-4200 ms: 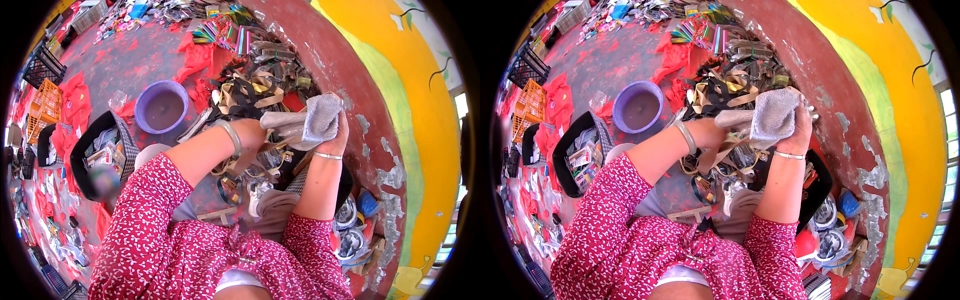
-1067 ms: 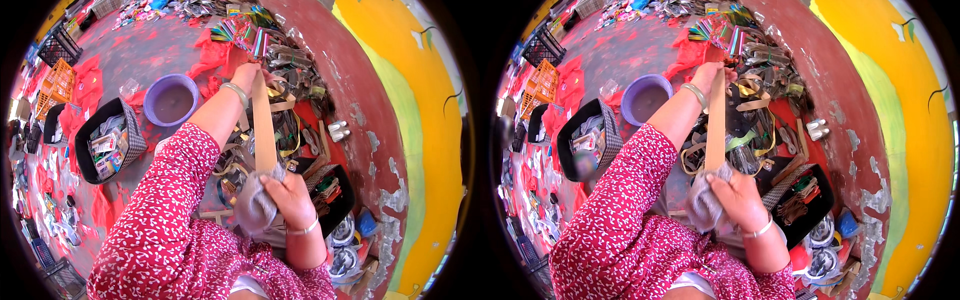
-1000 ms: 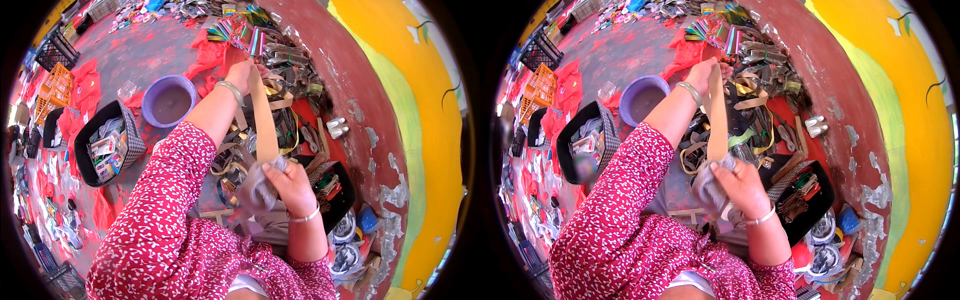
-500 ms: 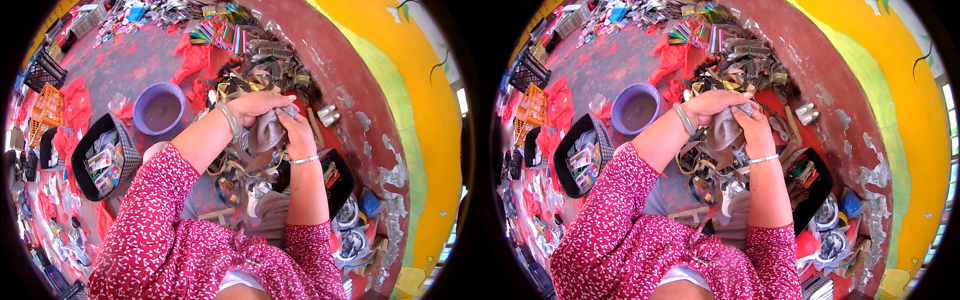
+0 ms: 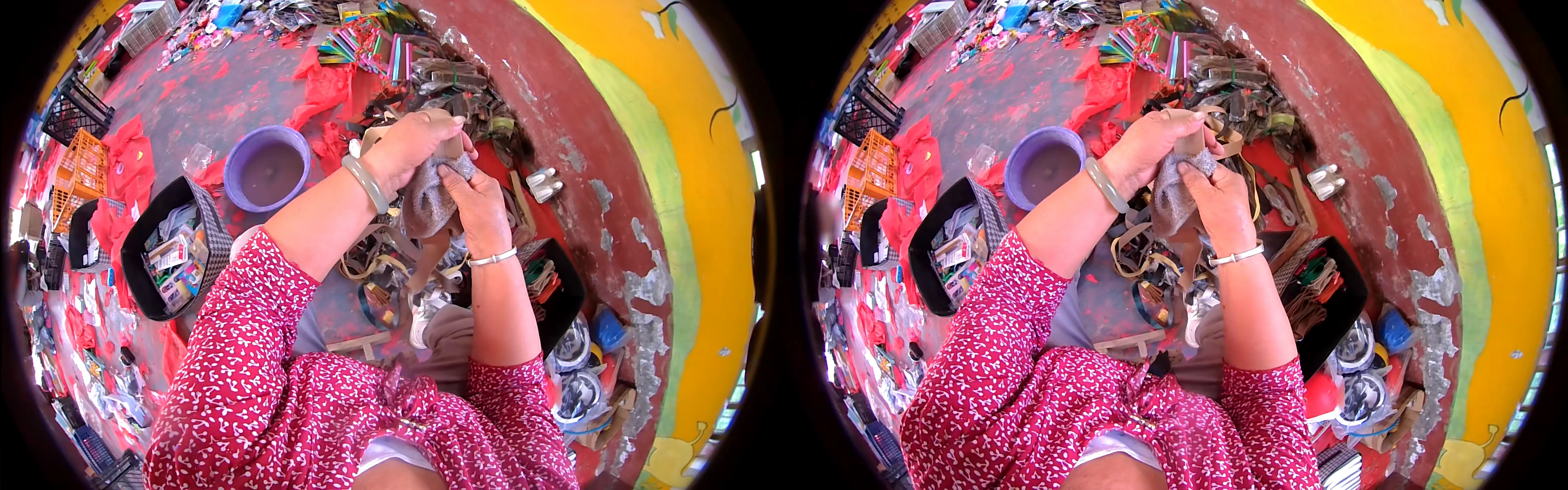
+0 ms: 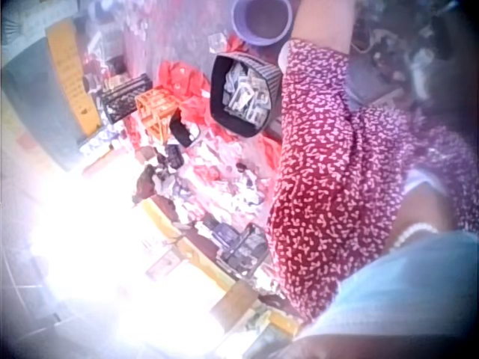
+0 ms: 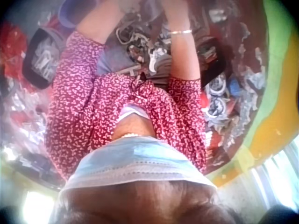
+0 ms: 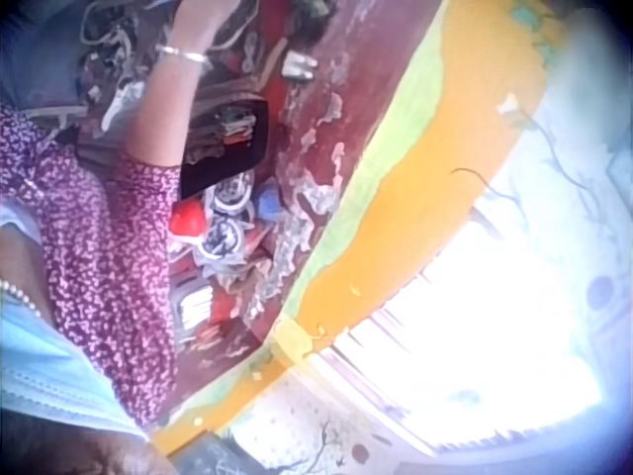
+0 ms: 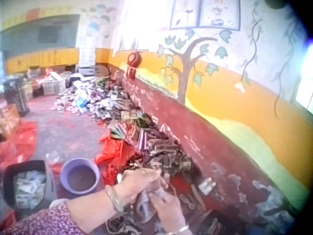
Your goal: The person sorts through scrap materials on the floor, uses a cloth to wipe down a brown strap and then a black strap, and rinses the cloth in a bucket of water.
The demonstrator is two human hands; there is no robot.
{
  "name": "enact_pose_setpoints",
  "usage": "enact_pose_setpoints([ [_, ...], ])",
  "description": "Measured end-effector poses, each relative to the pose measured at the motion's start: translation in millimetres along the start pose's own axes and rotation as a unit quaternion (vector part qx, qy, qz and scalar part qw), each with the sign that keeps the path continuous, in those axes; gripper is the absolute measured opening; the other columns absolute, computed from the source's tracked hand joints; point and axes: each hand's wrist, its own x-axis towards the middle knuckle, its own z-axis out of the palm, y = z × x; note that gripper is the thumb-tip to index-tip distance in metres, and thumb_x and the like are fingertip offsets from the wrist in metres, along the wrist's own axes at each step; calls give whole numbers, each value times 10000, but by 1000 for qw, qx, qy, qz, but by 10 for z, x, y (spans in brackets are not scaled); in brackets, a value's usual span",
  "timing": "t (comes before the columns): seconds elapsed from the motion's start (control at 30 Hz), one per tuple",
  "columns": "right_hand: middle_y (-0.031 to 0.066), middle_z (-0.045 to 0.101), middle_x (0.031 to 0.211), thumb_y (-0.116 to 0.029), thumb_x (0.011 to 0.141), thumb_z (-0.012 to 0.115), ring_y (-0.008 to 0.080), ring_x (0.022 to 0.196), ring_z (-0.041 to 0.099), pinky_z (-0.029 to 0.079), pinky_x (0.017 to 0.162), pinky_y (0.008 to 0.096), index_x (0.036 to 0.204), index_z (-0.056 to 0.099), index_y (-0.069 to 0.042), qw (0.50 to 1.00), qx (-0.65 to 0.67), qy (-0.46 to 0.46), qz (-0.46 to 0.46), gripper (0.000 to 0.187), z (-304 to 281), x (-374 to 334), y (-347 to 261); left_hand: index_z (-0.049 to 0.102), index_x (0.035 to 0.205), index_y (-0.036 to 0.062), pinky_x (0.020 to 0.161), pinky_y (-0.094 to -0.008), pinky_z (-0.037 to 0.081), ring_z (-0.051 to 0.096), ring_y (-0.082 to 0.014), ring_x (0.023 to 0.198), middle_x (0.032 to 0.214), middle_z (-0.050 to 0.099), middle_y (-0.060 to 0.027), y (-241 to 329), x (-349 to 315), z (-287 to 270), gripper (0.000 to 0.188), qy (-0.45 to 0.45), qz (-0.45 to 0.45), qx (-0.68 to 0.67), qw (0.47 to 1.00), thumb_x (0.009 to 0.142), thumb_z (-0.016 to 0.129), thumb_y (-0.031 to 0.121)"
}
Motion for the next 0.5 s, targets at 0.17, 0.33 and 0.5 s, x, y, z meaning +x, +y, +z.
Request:
enact_pose_setpoints([
  [0.17, 16, 630, 943, -133, 867, 598, 70, 815, 571, 462, 729, 223, 1026, 619, 0, 999, -27, 26, -30, 208, 8, -14, 29, 611, 877, -16, 773, -321, 483, 613, -204, 814, 867, 645, -148, 183, -56, -74, 290, -12, 78, 38, 996, 917, 483, 242],
  [0.33, 33, 631, 906, -193, 888, 575, 110, 793, 599, 474, 726, 237, 987, 603, -2, 992, 74, 93, -36, 216, -304, -39, -170, 607, 902, 30, 724, -317, 491, 606, -160, 780, 824, 628, -61, 595, -113, -266, 339, 65, 133, -29, 989, 928, 473, 340],
  [0.5, 79, 605, 1024, -215, 886, 575, 160, 918, 588, 473, 803, 292, 1065, 559, -5, 978, 80, 179, -71, 277, -683, 67, -279, 589, 1038, 63, 723, -351, 514, 610, -159, 783, 905, 620, -86, 569, -147, -326, 480, 100, 76, 132, 983, 913, 415, 493],
])
